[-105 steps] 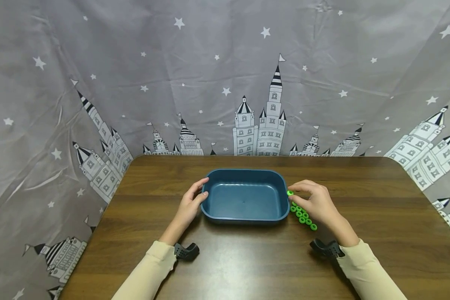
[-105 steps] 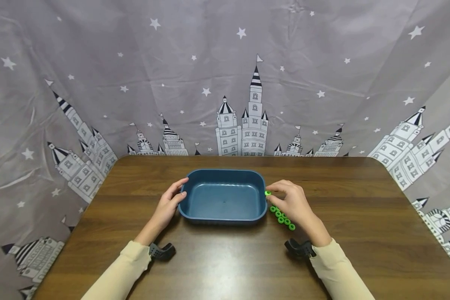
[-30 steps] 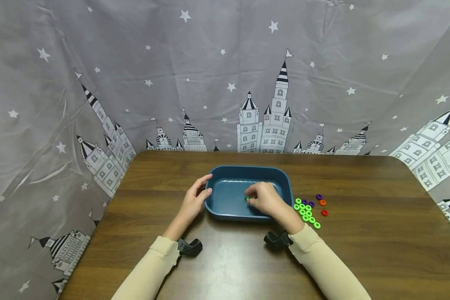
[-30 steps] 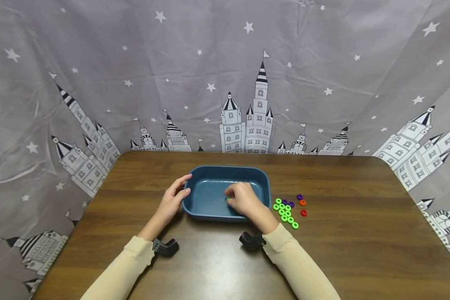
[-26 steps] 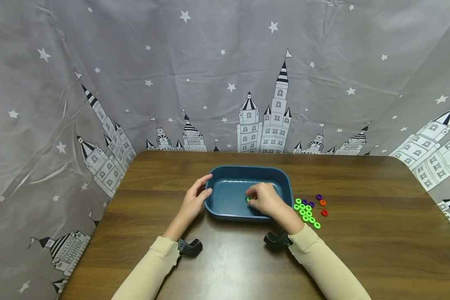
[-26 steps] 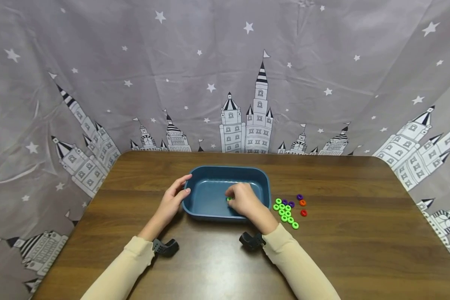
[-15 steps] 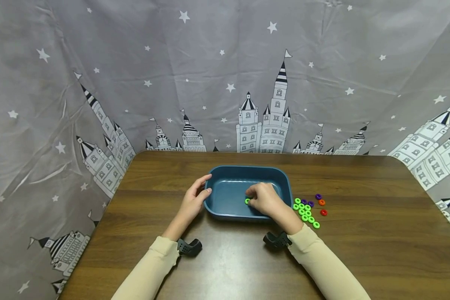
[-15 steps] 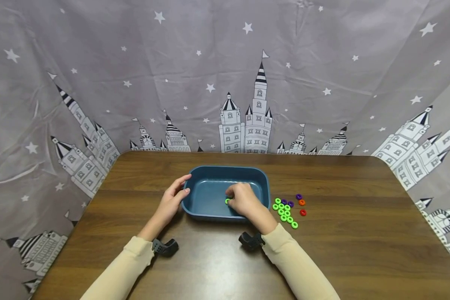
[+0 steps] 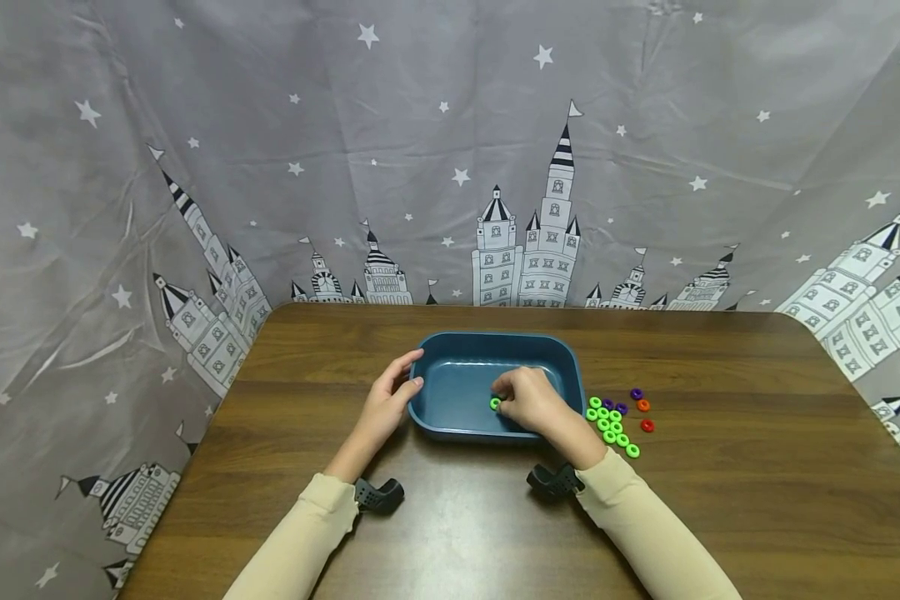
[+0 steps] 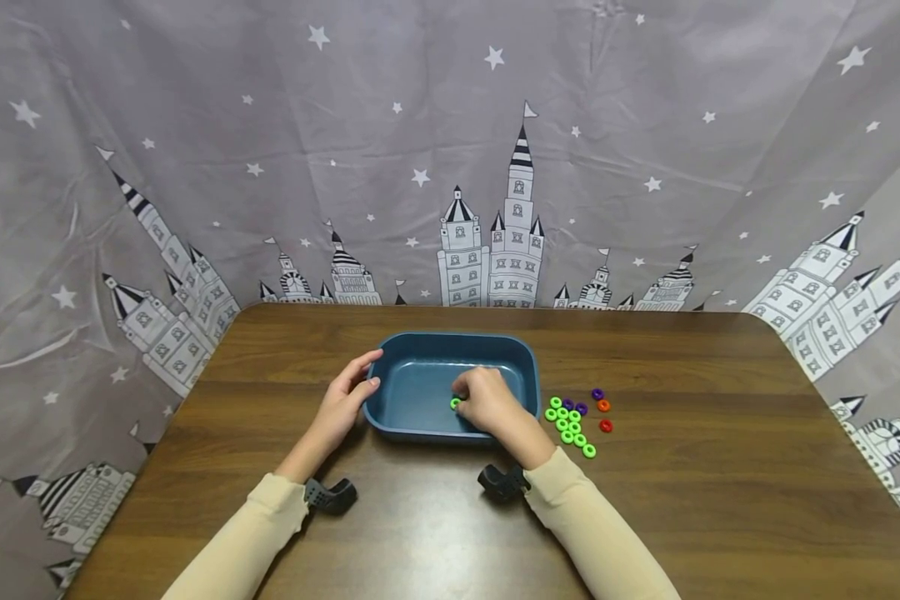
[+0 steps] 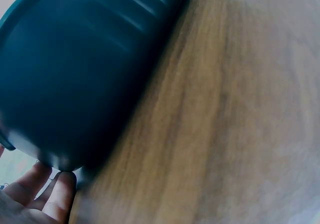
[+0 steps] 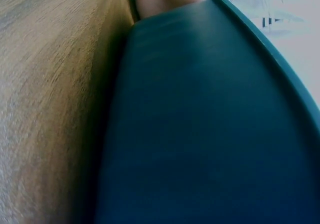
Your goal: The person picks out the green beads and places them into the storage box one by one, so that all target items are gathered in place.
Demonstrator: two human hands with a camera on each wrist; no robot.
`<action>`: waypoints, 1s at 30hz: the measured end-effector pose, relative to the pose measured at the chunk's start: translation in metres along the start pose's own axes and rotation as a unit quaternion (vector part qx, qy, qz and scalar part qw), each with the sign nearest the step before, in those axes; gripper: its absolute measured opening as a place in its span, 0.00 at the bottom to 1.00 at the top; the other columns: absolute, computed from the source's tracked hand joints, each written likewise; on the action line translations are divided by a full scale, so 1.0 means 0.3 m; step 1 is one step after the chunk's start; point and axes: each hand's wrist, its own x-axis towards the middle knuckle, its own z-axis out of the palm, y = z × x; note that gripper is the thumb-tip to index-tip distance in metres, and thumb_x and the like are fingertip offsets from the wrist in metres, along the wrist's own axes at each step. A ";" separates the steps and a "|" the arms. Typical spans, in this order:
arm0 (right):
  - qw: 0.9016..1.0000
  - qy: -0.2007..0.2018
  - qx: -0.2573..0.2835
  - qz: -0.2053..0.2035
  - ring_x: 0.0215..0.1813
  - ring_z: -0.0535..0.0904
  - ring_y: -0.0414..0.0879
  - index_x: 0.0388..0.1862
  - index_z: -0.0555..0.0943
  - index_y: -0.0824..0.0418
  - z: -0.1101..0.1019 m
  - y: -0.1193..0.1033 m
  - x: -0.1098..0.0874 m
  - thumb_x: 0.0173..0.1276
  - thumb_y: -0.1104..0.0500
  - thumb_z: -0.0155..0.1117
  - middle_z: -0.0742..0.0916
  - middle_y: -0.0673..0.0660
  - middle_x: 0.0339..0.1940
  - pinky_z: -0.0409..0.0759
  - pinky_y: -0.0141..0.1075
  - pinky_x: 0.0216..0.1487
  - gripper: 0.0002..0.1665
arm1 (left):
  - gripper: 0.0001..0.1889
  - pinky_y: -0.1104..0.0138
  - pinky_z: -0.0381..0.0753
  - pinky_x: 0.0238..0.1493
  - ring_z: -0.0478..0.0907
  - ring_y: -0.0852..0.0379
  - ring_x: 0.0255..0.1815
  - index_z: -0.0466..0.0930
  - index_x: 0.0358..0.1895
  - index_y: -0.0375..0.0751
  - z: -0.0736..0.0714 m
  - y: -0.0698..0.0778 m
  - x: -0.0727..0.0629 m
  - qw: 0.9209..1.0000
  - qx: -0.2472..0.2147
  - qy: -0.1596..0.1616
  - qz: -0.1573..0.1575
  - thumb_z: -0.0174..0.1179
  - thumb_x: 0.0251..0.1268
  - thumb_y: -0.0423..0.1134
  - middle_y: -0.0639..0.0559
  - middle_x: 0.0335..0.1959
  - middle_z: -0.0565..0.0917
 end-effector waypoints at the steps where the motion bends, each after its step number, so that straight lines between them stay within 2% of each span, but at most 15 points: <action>1: 1.000 -0.001 0.001 0.001 0.36 0.87 0.47 0.40 0.89 0.69 0.000 0.001 0.000 0.56 0.72 0.71 0.91 0.60 0.33 0.85 0.39 0.40 0.11 | 0.24 0.60 0.70 0.68 0.70 0.39 0.71 0.71 0.72 0.39 0.000 -0.001 0.000 1.000 0.000 0.000 0.000 0.54 0.75 0.32 0.39 0.74 0.72; 9: 1.000 -0.010 0.011 -0.003 0.37 0.88 0.49 0.41 0.89 0.69 -0.005 0.000 -0.002 0.57 0.72 0.71 0.92 0.60 0.33 0.86 0.39 0.41 0.12 | 0.24 0.73 0.71 0.62 0.71 0.39 0.70 0.71 0.72 0.38 0.001 -0.003 0.001 1.000 -0.006 0.005 0.008 0.54 0.74 0.31 0.37 0.72 0.73; 19: 1.000 -0.007 0.020 -0.008 0.37 0.88 0.47 0.41 0.89 0.69 -0.004 0.006 -0.004 0.59 0.69 0.72 0.92 0.60 0.34 0.85 0.38 0.40 0.10 | 0.24 0.74 0.70 0.62 0.70 0.39 0.71 0.71 0.72 0.39 0.002 -0.002 0.002 1.000 -0.005 0.001 0.005 0.54 0.74 0.31 0.39 0.74 0.72; 25: 0.998 0.035 0.041 -0.019 0.40 0.86 0.47 0.48 0.88 0.68 -0.024 0.009 -0.015 0.65 0.65 0.70 0.92 0.60 0.44 0.85 0.40 0.43 0.14 | 0.24 0.70 0.71 0.64 0.71 0.39 0.71 0.71 0.72 0.38 0.002 -0.002 -0.001 1.000 0.002 0.001 0.010 0.54 0.75 0.32 0.38 0.73 0.72; 30: 0.993 0.090 0.060 -0.045 0.38 0.85 0.45 0.48 0.88 0.67 -0.064 0.026 -0.041 0.65 0.64 0.71 0.91 0.60 0.44 0.83 0.36 0.40 0.13 | 0.24 0.70 0.71 0.64 0.71 0.39 0.71 0.72 0.72 0.39 0.003 -0.001 0.001 1.000 0.003 0.002 0.008 0.55 0.74 0.31 0.39 0.73 0.73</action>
